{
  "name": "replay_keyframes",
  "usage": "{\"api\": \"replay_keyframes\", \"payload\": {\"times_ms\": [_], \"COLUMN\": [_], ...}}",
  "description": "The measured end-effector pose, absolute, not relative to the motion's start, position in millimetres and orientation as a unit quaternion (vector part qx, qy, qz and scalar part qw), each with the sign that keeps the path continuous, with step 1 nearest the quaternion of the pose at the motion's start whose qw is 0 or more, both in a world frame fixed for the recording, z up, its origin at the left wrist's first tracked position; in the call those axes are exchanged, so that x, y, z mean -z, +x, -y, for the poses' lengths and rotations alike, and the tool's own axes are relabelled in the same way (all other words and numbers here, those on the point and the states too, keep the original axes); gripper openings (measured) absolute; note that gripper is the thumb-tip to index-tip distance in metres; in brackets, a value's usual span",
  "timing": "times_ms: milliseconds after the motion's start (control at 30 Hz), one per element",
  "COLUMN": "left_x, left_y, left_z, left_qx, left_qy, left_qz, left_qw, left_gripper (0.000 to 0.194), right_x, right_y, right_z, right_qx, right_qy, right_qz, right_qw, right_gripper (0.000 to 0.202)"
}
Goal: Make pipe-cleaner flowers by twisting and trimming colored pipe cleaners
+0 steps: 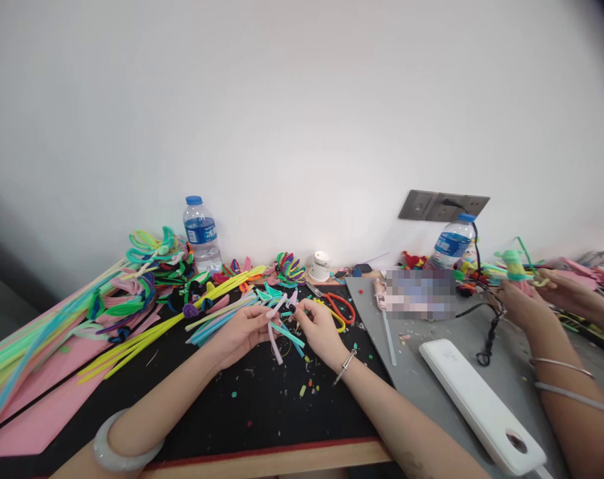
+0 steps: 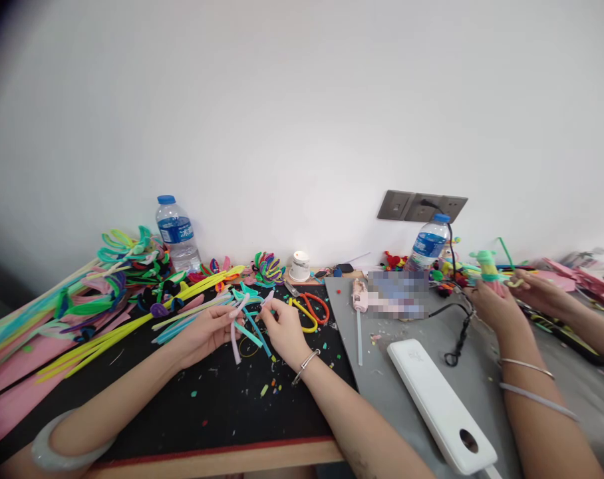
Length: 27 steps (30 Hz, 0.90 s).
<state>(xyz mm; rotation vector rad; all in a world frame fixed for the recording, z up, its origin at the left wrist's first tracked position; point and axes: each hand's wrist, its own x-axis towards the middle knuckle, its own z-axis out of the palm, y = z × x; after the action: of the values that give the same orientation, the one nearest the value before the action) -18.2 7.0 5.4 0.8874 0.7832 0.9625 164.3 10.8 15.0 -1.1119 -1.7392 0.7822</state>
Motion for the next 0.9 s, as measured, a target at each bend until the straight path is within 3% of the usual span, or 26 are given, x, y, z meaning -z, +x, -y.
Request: {"api": "replay_keyframes", "payload": {"times_ms": [133,267,467,700,900], "left_x": [-6.3,-6.9,-13.9,-14.2,-6.9], "left_y": [-17.8,-17.5,-14.6,-13.9,-18.9], "left_z": [-6.2,-4.6,0.6,-2.1,-12.4], "left_qx": [-0.419,-0.382,-0.306,-0.383,-0.523], "left_qy": [0.41,0.452,0.563,0.557,0.437], "left_qz": [-0.368,-0.381,-0.402,-0.431,-0.435], "left_qw": [0.722,0.71,0.654,0.598,0.589], "left_gripper": [0.017,0.036,0.019,0.019,0.022], "right_x": [-13.7,-13.1,-17.1,-11.1,-11.8], "right_y": [164.7,164.7,165.1,169.0,174.6], "right_z": [-11.9,-12.7,-12.0,-21.0,-18.4], "right_qx": [-0.326,-0.344,-0.374,-0.441,-0.32], "right_qy": [-0.451,-0.44,-0.42,-0.417,-0.436], "right_qz": [0.694,0.687,0.692,0.645,0.719], "right_qw": [0.456,0.466,0.453,0.464,0.437], "right_gripper": [0.025,0.022,0.024,0.02,0.034]}}
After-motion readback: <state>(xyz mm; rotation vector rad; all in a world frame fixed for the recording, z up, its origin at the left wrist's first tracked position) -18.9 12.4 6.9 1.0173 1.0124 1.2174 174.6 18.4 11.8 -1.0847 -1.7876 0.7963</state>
